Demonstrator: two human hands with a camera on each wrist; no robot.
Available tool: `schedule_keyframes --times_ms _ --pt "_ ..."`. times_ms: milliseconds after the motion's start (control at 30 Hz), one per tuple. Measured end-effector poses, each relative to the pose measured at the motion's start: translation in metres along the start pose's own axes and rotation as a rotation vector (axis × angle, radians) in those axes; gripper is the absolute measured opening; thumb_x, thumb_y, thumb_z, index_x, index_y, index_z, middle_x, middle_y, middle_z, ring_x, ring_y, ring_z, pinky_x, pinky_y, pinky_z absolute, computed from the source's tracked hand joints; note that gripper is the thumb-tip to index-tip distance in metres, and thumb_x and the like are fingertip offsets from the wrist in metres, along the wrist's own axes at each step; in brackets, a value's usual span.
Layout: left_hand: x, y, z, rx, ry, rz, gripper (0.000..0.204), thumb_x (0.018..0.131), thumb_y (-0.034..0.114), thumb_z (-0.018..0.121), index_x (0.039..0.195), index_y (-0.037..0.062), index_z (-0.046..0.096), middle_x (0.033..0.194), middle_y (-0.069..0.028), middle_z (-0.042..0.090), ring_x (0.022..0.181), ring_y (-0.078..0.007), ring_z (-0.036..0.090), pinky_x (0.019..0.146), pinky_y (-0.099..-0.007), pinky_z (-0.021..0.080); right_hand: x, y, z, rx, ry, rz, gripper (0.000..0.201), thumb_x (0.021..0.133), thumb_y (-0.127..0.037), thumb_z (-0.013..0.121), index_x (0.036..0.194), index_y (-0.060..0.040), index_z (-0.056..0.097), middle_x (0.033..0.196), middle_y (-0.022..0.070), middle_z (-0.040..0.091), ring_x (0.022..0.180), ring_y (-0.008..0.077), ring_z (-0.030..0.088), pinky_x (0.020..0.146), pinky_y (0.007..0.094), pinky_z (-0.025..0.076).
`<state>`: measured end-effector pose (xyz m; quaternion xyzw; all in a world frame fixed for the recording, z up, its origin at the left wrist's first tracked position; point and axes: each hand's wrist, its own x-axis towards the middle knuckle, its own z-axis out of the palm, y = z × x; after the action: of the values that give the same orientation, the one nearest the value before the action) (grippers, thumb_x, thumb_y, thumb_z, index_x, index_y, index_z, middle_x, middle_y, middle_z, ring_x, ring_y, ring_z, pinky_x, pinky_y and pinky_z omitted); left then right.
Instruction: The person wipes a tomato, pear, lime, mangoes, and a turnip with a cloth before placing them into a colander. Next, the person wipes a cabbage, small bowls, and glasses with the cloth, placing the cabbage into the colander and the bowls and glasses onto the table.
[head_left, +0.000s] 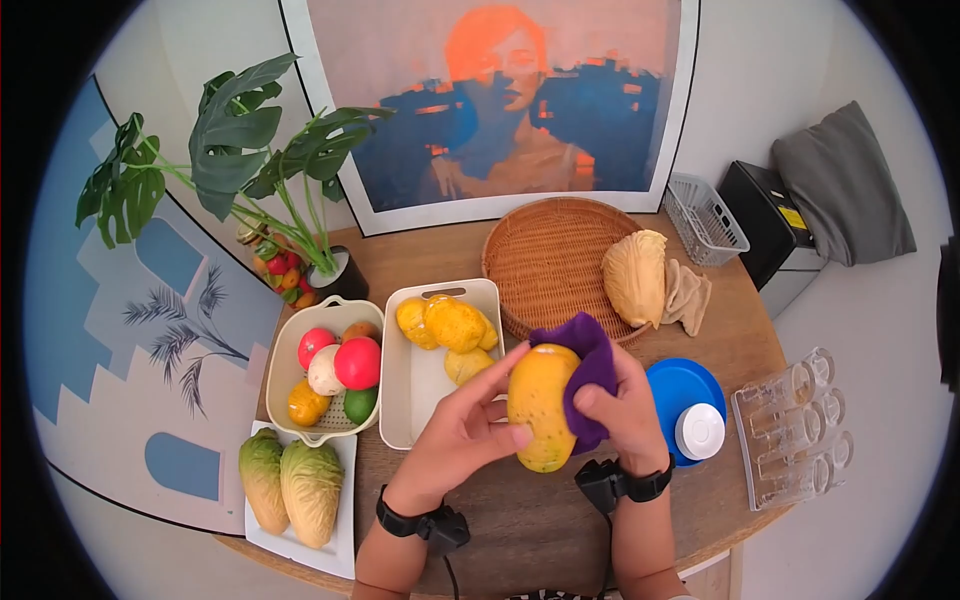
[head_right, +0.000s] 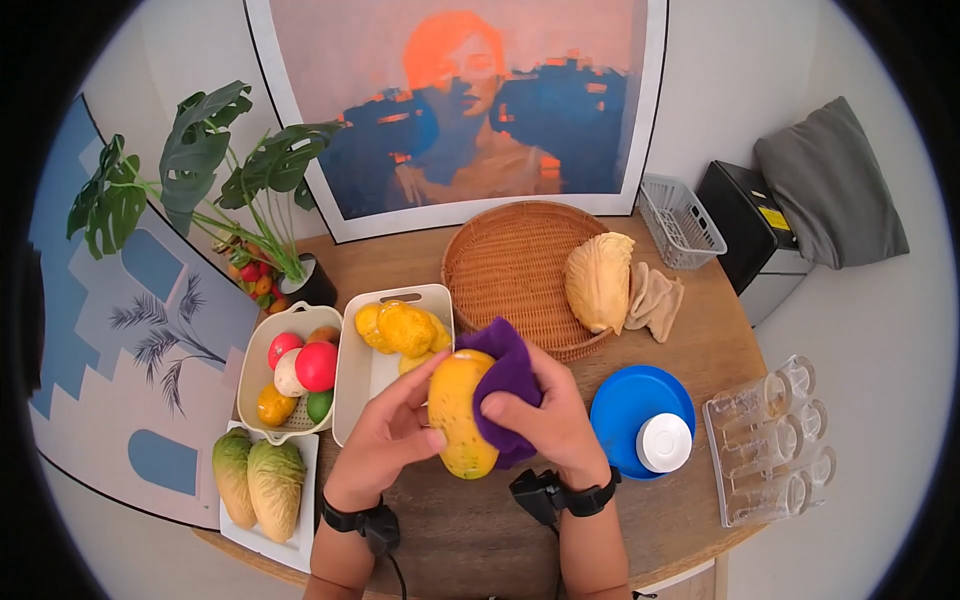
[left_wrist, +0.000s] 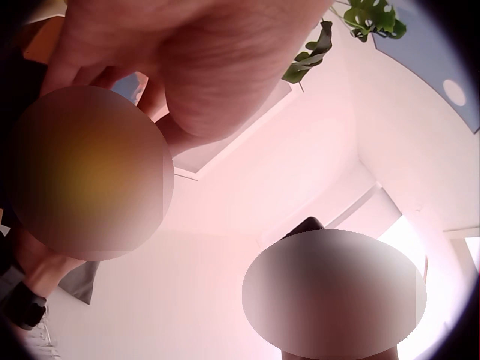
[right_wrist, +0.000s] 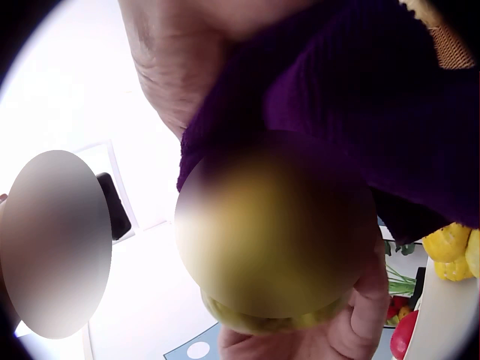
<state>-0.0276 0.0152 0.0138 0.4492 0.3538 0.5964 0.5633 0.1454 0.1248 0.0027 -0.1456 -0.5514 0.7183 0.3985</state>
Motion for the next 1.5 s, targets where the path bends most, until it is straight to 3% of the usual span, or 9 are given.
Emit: schedule_keyframes --times_ms 167,433,733,800,967,1133,1200,1300,1500 --pt "-0.001 -0.002 -0.004 -0.130 0.173 0.034 0.070 0.094 0.008 0.060 0.153 0.0034 0.023 0.144 -0.0158 0.043 0.127 -0.0229 0.051 0.101 -0.0365 0.046 0.004 -0.001 0.006 -0.163 -0.150 0.023 0.104 0.064 -0.018 0.091 0.148 0.0008 0.033 0.141 0.0128 0.047 0.129 0.0200 0.045 0.109 0.0331 0.034" --pt "0.001 0.000 -0.003 -0.352 0.251 0.048 0.066 0.099 0.012 0.051 0.154 0.0045 0.014 0.144 -0.0177 0.043 0.130 -0.0264 0.049 0.102 -0.0420 0.048 0.005 0.003 0.010 -0.313 -0.161 -0.090 0.103 0.063 -0.018 0.091 0.147 0.0007 0.034 0.141 0.0136 0.047 0.131 0.0215 0.044 0.110 0.0348 0.034" --pt "-0.003 0.000 0.001 -0.408 -0.021 -0.073 0.071 0.096 0.011 0.056 0.154 0.0036 0.017 0.148 -0.0152 0.038 0.135 -0.0258 0.043 0.105 -0.0399 0.042 -0.002 -0.001 0.004 -0.052 -0.107 -0.115 0.080 0.078 -0.030 0.082 0.140 0.0013 0.043 0.129 0.0080 0.055 0.119 0.0157 0.051 0.103 0.0311 0.040" --pt "0.001 -0.003 0.003 -0.208 -0.096 -0.011 0.079 0.091 0.014 0.064 0.153 -0.0024 0.017 0.149 -0.0169 0.038 0.137 -0.0266 0.040 0.111 -0.0394 0.036 -0.005 -0.001 -0.003 -0.002 -0.027 -0.023 0.070 0.082 -0.033 0.078 0.135 0.0019 0.048 0.122 0.0073 0.060 0.111 0.0141 0.055 0.097 0.0303 0.044" --pt "-0.001 -0.002 0.001 -0.092 -0.170 -0.134 0.080 0.089 0.008 0.066 0.154 0.0017 0.018 0.150 -0.0133 0.037 0.135 -0.0210 0.041 0.110 -0.0365 0.035 -0.003 -0.004 0.001 0.035 0.082 -0.018 0.026 0.095 -0.021 0.064 0.110 -0.0002 0.062 0.099 0.0031 0.066 0.088 0.0078 0.060 0.077 0.0238 0.050" --pt "-0.003 0.003 -0.005 0.237 -0.166 -0.128 0.081 0.088 0.006 0.068 0.154 0.0073 0.022 0.147 -0.0106 0.041 0.130 -0.0193 0.046 0.107 -0.0362 0.038 0.001 -0.002 0.000 -0.006 0.070 0.058 0.026 0.094 -0.019 0.064 0.111 0.0006 0.062 0.098 0.0026 0.066 0.087 0.0073 0.060 0.078 0.0236 0.050" --pt "-0.004 0.002 -0.004 0.558 -0.025 0.076 0.081 0.083 0.005 0.072 0.152 0.0078 0.029 0.141 -0.0111 0.047 0.122 -0.0209 0.052 0.105 -0.0374 0.041 0.003 -0.001 0.002 -0.059 0.069 0.066 0.028 0.094 -0.020 0.065 0.112 0.0011 0.062 0.098 0.0026 0.066 0.087 0.0072 0.060 0.078 0.0237 0.050" --pt "-0.004 -0.003 0.001 0.584 0.136 0.160 0.078 0.079 0.004 0.075 0.148 0.0065 0.038 0.133 -0.0130 0.053 0.118 -0.0246 0.055 0.102 -0.0376 0.042 0.003 -0.003 0.009 -0.056 0.051 0.052 0.032 0.093 -0.019 0.066 0.117 0.0017 0.061 0.100 0.0024 0.066 0.089 0.0073 0.059 0.079 0.0242 0.050" --pt "-0.002 0.003 0.006 0.894 0.165 0.275 0.071 0.072 0.003 0.079 0.137 0.0036 0.050 0.127 -0.0150 0.056 0.119 -0.0283 0.056 0.104 -0.0376 0.042 0.001 -0.003 0.012 -0.180 0.056 -0.088 0.034 0.092 -0.019 0.069 0.118 0.0012 0.061 0.101 0.0018 0.065 0.093 0.0072 0.058 0.082 0.0241 0.049"
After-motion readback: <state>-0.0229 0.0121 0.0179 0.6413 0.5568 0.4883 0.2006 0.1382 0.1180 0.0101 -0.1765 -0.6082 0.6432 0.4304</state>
